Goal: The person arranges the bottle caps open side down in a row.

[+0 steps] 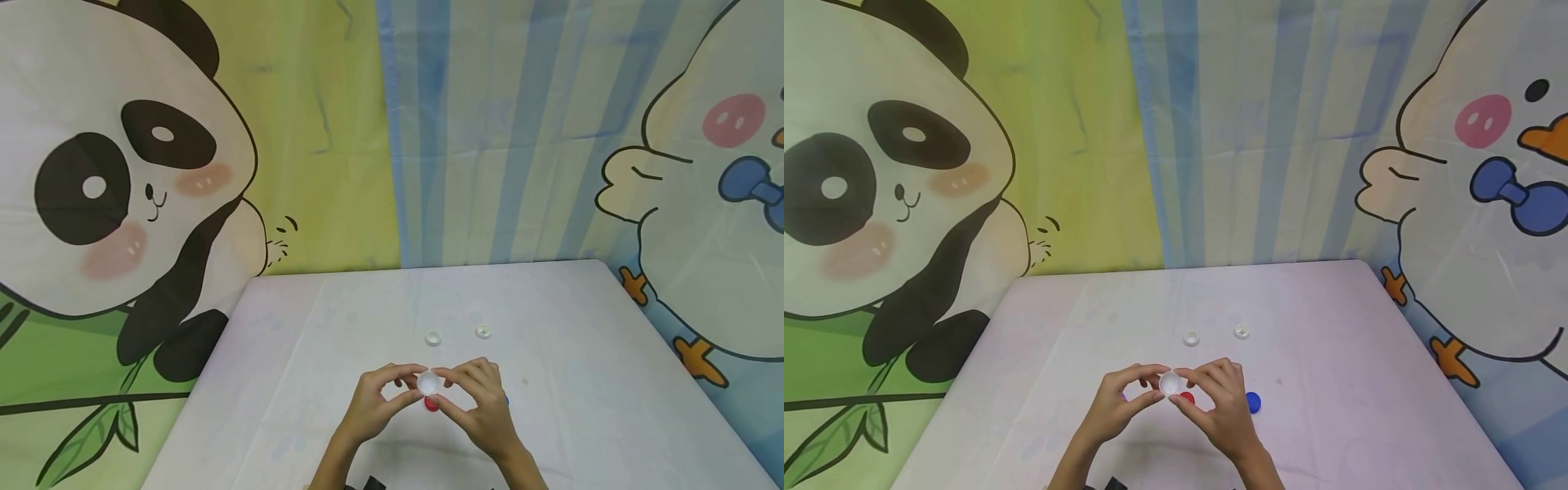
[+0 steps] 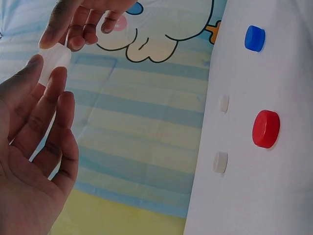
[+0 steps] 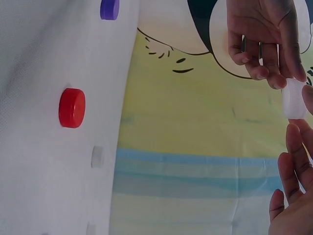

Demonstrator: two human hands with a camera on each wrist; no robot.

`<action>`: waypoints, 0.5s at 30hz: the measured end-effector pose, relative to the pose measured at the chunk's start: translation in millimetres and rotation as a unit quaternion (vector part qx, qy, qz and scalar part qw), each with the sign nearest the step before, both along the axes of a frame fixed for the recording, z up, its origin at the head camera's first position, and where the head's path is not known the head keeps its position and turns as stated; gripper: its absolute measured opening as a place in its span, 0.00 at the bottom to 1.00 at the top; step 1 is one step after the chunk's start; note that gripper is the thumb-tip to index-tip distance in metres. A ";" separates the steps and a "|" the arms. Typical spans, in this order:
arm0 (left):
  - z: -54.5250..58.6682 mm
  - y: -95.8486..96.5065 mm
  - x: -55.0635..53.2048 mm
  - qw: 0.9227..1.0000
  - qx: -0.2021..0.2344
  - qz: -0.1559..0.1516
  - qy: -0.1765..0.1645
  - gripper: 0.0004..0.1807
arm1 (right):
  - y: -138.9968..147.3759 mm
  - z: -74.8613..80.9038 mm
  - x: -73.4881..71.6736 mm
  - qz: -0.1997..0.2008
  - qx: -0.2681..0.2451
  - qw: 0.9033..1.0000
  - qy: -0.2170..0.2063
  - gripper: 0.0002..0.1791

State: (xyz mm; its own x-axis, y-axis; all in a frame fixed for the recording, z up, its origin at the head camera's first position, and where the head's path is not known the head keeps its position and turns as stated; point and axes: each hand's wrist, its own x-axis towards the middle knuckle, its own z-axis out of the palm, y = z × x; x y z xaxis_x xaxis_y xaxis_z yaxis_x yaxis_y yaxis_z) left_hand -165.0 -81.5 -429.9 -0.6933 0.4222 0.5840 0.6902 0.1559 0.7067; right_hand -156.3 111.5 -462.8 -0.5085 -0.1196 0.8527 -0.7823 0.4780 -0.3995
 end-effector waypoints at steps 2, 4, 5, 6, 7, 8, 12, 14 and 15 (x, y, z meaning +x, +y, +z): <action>0.0 0.2 -0.2 1.000 -0.001 -0.003 0.000 0.15 | 0.6 -0.3 -0.4 0.001 0.002 1.000 0.004 0.21; 0.1 0.2 -0.1 1.000 -0.004 -0.003 -0.002 0.15 | 1.3 -0.5 -0.7 0.002 0.003 1.000 0.007 0.20; 0.3 0.2 0.2 1.000 -0.006 -0.003 -0.003 0.15 | 1.6 -0.5 -0.7 0.002 0.004 1.000 0.007 0.20; 0.6 0.2 0.7 1.000 -0.009 -0.003 -0.006 0.15 | 1.9 -0.4 -0.7 0.003 0.004 1.000 0.008 0.19; 0.7 0.2 1.2 1.000 -0.010 -0.003 -0.009 0.15 | 2.0 -0.3 -0.7 0.003 0.005 1.000 0.009 0.19; 1.1 0.2 2.0 1.000 -0.011 -0.003 -0.015 0.15 | 2.2 0.1 -0.7 0.003 0.006 1.000 0.010 0.19; 3.1 1.3 4.8 0.999 -0.011 0.001 -0.035 0.15 | 1.9 3.9 -0.6 0.005 0.006 1.000 0.026 0.18; 4.2 2.4 5.7 0.999 -0.013 0.010 -0.046 0.15 | 1.5 7.7 -0.3 0.008 0.006 0.999 0.039 0.18; 4.9 3.1 6.1 0.998 -0.015 0.017 -0.054 0.15 | 1.1 10.0 0.1 0.011 0.005 0.999 0.045 0.18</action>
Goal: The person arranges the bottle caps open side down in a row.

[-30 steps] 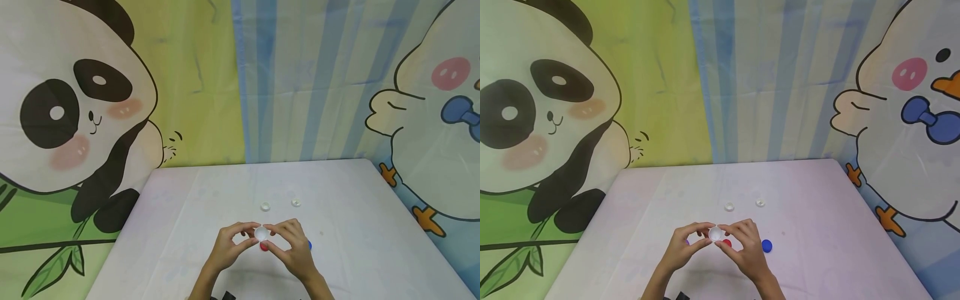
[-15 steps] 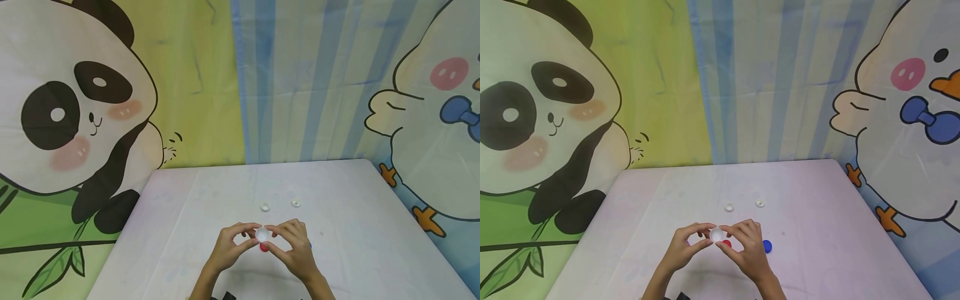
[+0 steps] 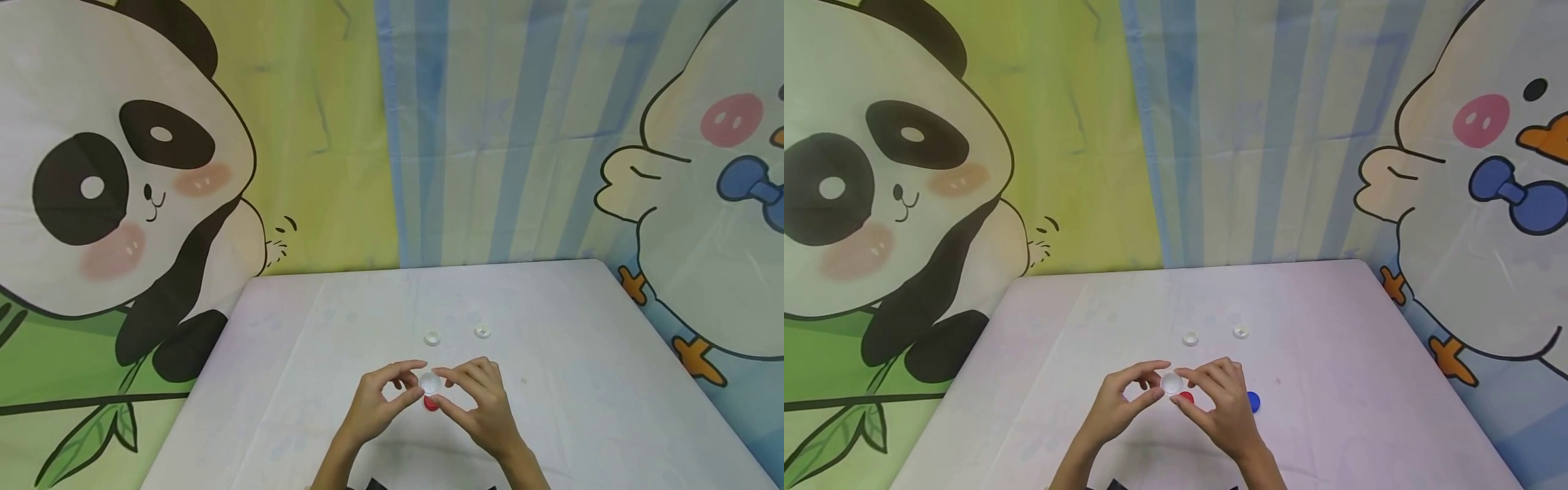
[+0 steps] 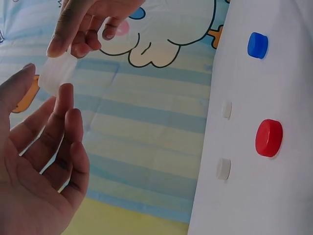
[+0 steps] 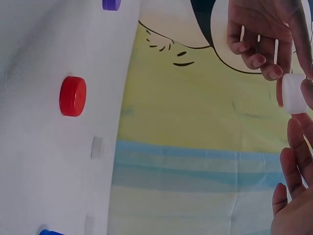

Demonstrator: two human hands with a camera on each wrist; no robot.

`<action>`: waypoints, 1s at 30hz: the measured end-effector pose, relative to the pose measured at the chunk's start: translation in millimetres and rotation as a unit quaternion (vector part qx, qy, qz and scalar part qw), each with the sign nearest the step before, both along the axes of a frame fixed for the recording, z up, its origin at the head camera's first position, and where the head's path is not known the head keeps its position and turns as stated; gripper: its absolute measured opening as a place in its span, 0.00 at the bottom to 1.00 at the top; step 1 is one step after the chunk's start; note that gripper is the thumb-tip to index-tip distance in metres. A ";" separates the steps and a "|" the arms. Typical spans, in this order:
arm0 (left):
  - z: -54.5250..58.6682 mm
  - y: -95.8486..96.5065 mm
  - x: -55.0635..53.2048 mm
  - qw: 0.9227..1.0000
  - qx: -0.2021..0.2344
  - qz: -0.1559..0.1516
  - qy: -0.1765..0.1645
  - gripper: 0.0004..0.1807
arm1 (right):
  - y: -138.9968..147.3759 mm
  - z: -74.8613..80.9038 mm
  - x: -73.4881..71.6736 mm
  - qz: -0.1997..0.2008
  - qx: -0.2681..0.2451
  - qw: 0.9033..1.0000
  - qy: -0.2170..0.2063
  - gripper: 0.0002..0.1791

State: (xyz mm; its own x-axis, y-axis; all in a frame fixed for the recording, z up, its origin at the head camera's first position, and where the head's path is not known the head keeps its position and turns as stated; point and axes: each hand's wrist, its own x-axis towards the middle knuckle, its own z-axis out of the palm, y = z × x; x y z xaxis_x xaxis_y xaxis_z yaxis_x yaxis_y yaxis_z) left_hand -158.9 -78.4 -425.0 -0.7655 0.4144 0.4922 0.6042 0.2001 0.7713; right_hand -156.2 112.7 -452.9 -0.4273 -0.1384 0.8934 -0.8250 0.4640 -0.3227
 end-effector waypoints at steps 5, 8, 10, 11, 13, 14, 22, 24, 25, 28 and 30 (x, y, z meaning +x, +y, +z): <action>3.4 1.5 2.8 0.995 -0.023 0.043 -0.081 0.12 | -1.8 7.2 1.9 0.007 0.003 1.000 0.013 0.17; 5.0 1.4 3.0 0.989 -0.028 0.043 -0.140 0.12 | -0.5 3.2 0.2 0.006 0.006 1.000 0.012 0.17; 5.4 1.1 2.3 0.984 -0.026 0.032 -0.175 0.12 | 1.0 -1.9 -1.6 0.004 0.008 1.000 0.008 0.17; 5.7 1.2 1.9 0.981 -0.022 0.026 -0.190 0.12 | 1.8 -4.3 -2.6 0.003 0.010 1.000 0.008 0.17; 5.7 1.1 1.3 0.977 -0.017 0.016 -0.214 0.11 | 3.1 -8.5 -3.9 0.002 0.012 1.000 0.005 0.18; 5.6 1.2 1.1 0.975 -0.016 0.014 -0.222 0.11 | 3.5 -10.1 -4.4 0.002 0.013 1.000 0.004 0.18; -3.4 2.5 -2.1 0.972 -0.006 0.024 -0.235 0.10 | 3.8 -12.8 -4.1 -0.004 0.018 1.000 -0.006 0.19; -12.0 2.6 -5.4 0.973 -0.004 0.028 -0.230 0.10 | 3.9 -13.4 -4.3 -0.006 0.019 1.000 -0.011 0.19; -16.1 2.6 -6.9 0.974 -0.004 0.031 -0.225 0.11 | 4.0 -13.9 -4.5 -0.007 0.020 1.000 -0.014 0.19; -25.7 2.6 -10.5 0.975 -0.006 0.048 -0.215 0.12 | 4.7 -15.7 -4.4 -0.004 0.021 0.999 -0.035 0.22; -31.6 2.5 -12.7 0.977 -0.006 0.062 -0.204 0.13 | 5.4 -17.0 -3.9 -0.002 0.023 0.998 -0.062 0.26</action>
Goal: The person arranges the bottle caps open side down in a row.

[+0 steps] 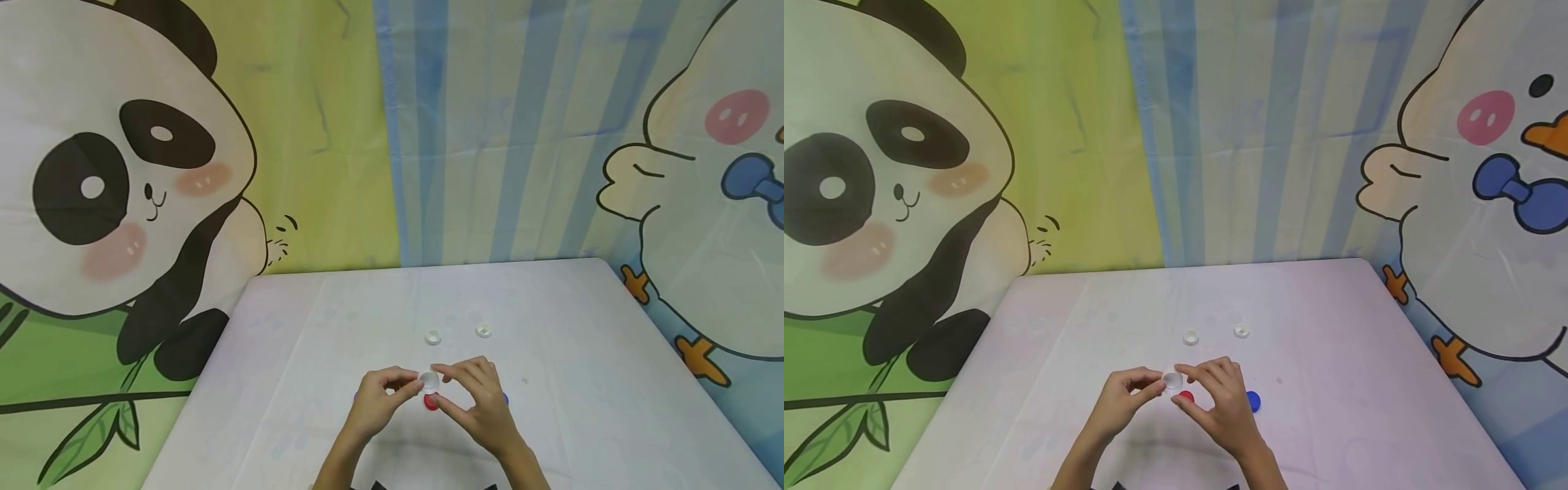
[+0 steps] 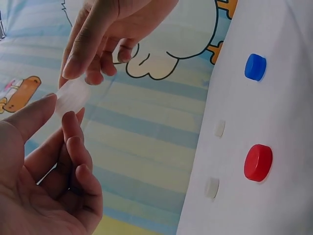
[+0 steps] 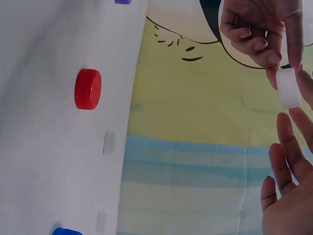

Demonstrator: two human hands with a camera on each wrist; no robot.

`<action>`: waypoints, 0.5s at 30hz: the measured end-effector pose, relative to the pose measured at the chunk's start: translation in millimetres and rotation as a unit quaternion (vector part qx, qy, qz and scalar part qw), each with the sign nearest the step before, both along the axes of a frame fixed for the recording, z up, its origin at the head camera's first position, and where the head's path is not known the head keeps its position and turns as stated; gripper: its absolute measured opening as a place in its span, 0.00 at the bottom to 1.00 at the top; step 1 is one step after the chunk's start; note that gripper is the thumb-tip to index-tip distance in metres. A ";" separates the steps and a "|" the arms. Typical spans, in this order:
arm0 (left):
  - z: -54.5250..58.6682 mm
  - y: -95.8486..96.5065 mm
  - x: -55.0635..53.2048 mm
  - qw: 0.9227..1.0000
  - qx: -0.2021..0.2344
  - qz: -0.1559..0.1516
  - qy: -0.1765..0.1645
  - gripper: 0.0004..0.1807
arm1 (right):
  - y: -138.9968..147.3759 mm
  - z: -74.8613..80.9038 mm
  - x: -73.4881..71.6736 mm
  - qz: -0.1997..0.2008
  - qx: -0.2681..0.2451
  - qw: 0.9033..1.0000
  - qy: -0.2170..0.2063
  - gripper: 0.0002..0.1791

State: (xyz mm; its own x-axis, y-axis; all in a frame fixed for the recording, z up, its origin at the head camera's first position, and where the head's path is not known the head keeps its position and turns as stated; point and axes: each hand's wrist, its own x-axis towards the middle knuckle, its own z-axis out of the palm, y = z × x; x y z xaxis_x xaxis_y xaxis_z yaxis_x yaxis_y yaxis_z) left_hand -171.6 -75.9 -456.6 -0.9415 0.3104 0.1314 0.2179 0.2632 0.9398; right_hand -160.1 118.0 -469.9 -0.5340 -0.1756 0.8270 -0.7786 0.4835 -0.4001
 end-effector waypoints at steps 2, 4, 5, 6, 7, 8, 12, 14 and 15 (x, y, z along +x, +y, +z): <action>-2.0 -0.1 -0.5 1.000 -0.004 0.013 0.021 0.12 | 0.4 -0.7 0.8 0.001 0.000 0.999 -0.032 0.31; -3.6 0.2 -1.6 0.998 -0.002 0.020 0.056 0.10 | 0.8 -1.5 1.8 -0.002 -0.001 0.997 -0.072 0.31; -4.0 0.3 -2.1 0.997 -0.002 0.022 0.080 0.10 | 0.9 -1.8 2.3 -0.005 -0.003 0.996 -0.095 0.29; -4.2 0.5 -2.8 0.994 -0.001 0.024 0.104 0.09 | 1.0 -1.8 2.8 -0.008 -0.006 0.993 -0.118 0.26; -4.2 0.8 -3.2 0.992 -0.002 0.027 0.127 0.09 | 1.1 -1.6 3.3 -0.008 -0.011 0.990 -0.143 0.23; -4.0 1.2 -3.7 0.988 -0.001 0.028 0.150 0.08 | 1.1 -1.2 3.7 -0.011 -0.018 0.986 -0.168 0.19; -2.6 1.7 -5.1 0.975 -0.003 0.031 0.222 0.08 | 0.5 1.6 4.1 -0.019 -0.052 0.961 -0.271 0.07; -2.0 1.8 -5.5 0.965 -0.012 0.027 0.262 0.08 | 0.1 3.3 3.9 -0.017 -0.069 0.947 -0.314 0.05; -2.0 1.7 -5.8 0.959 -0.019 0.026 0.282 0.08 | 0.0 4.0 3.8 -0.012 -0.075 0.940 -0.332 0.05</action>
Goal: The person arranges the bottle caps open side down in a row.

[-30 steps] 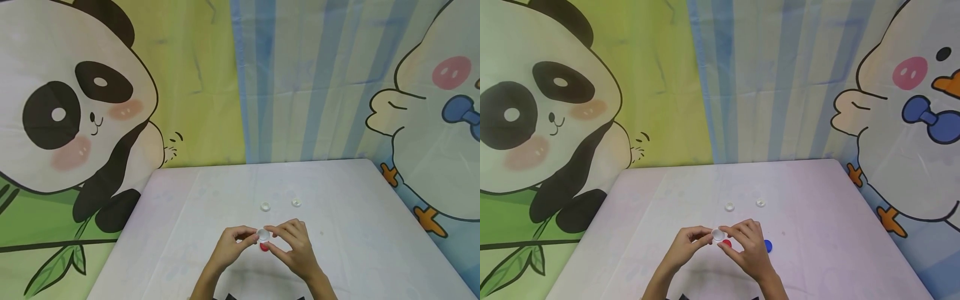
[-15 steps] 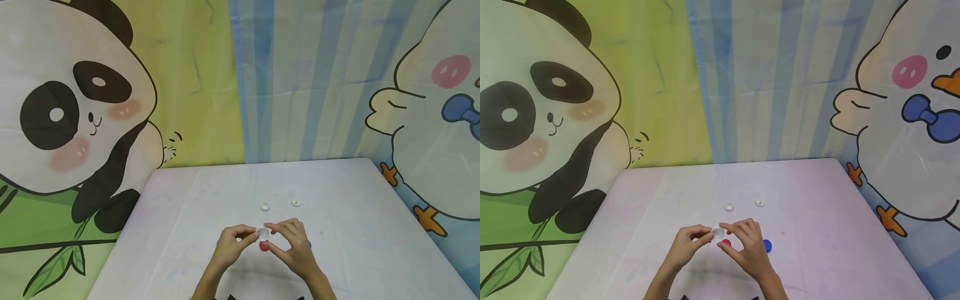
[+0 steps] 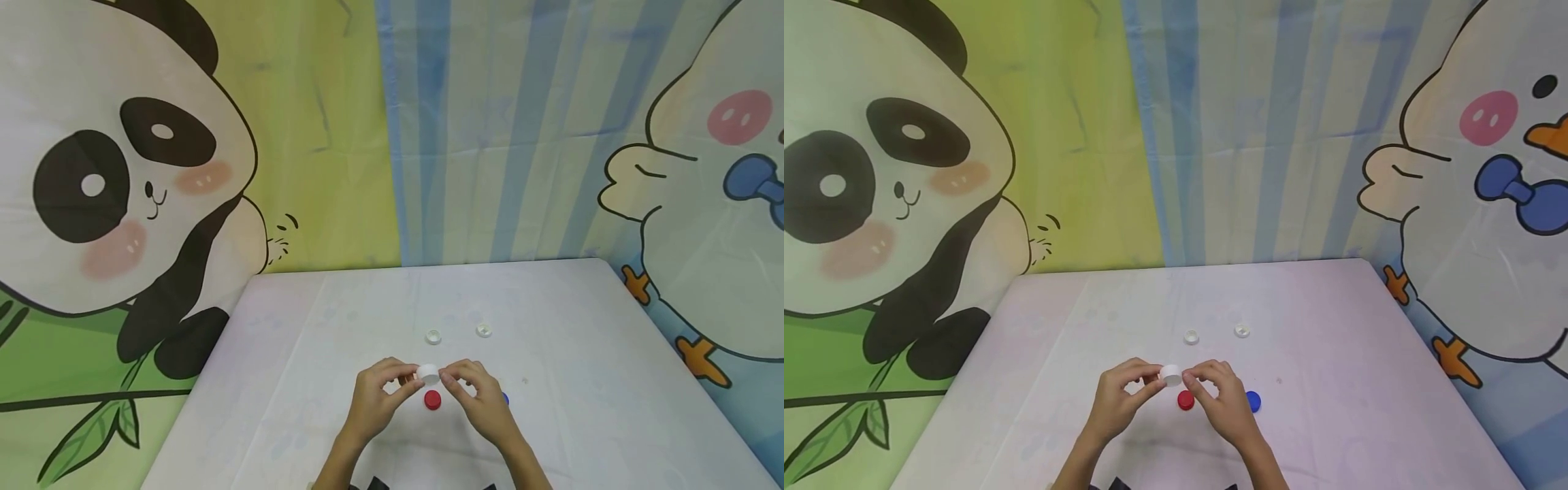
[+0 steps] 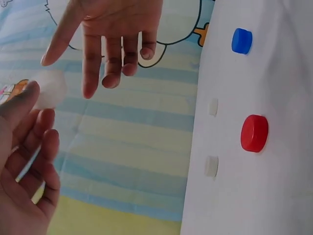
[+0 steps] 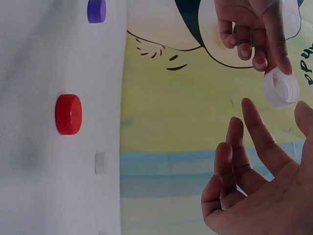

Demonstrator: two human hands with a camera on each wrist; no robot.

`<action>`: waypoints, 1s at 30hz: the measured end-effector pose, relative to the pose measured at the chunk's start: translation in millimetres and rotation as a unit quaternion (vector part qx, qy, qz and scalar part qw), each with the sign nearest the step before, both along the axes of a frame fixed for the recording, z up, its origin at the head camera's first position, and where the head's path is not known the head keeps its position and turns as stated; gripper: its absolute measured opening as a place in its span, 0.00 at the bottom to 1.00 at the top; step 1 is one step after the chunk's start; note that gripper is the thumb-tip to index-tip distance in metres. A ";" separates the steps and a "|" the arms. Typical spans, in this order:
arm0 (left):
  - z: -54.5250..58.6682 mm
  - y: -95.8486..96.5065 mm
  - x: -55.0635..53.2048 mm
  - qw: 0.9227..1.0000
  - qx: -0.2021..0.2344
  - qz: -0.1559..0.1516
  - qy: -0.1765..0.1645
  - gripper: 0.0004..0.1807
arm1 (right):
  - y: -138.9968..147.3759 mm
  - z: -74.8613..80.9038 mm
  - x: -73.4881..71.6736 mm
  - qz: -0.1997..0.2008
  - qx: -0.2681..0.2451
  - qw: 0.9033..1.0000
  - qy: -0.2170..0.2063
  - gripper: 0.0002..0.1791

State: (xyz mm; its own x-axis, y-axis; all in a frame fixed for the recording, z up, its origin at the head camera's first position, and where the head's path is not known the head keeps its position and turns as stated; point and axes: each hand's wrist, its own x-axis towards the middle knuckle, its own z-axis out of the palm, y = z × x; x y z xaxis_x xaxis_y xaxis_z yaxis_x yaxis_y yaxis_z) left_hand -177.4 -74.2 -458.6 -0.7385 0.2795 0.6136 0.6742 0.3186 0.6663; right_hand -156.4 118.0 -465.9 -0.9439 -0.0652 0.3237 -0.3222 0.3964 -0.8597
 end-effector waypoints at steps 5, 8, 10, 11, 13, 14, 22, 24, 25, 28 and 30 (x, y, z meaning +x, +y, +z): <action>-0.9 -0.2 -2.1 0.995 -0.039 0.010 0.094 0.09 | 0.0 3.9 -0.3 0.040 -0.047 0.997 -0.055 0.07; -0.3 0.0 -2.8 0.990 -0.048 0.011 0.129 0.11 | 0.6 6.1 -0.7 0.058 -0.070 0.993 -0.070 0.08; 0.3 0.4 -3.0 0.988 -0.052 0.011 0.147 0.12 | 1.0 7.0 -1.0 0.061 -0.076 0.992 -0.081 0.08; 0.5 0.6 -3.1 0.987 -0.053 0.010 0.154 0.12 | 1.3 7.3 -1.2 0.061 -0.078 0.991 -0.087 0.08; 0.3 0.6 -3.4 0.984 -0.055 0.010 0.168 0.12 | 1.7 7.2 -1.6 0.064 -0.079 0.990 -0.094 0.08; -0.1 0.6 -3.5 0.983 -0.056 0.009 0.173 0.12 | 2.0 7.1 -1.7 0.065 -0.080 0.990 -0.097 0.08; -1.5 0.1 -3.8 0.981 -0.061 0.000 0.185 0.13 | 2.2 7.0 0.6 0.079 -0.105 0.985 -0.108 0.08; -1.3 0.2 -3.3 0.981 -0.058 -0.006 0.185 0.13 | 2.4 6.6 1.4 0.085 -0.115 0.984 -0.102 0.08; -1.1 0.4 -3.2 0.981 -0.056 -0.011 0.185 0.13 | 2.5 6.2 1.5 0.086 -0.119 0.984 -0.096 0.08; -1.1 1.0 -2.7 0.982 -0.047 -0.026 0.181 0.14 | 2.7 5.0 1.1 0.085 -0.124 0.986 -0.068 0.07; -1.2 1.3 -2.3 0.983 -0.042 -0.038 0.174 0.15 | 2.7 4.1 1.0 0.083 -0.121 0.988 -0.042 0.07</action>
State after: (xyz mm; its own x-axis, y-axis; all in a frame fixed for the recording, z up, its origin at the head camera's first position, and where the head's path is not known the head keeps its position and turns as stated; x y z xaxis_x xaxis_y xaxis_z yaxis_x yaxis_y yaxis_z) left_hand -179.8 -73.0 -459.8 -0.4625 0.3858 0.7982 0.8809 0.3023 0.3643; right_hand -155.4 120.7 -461.8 -0.9509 -0.1511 0.2700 -0.2893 0.1243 -0.9491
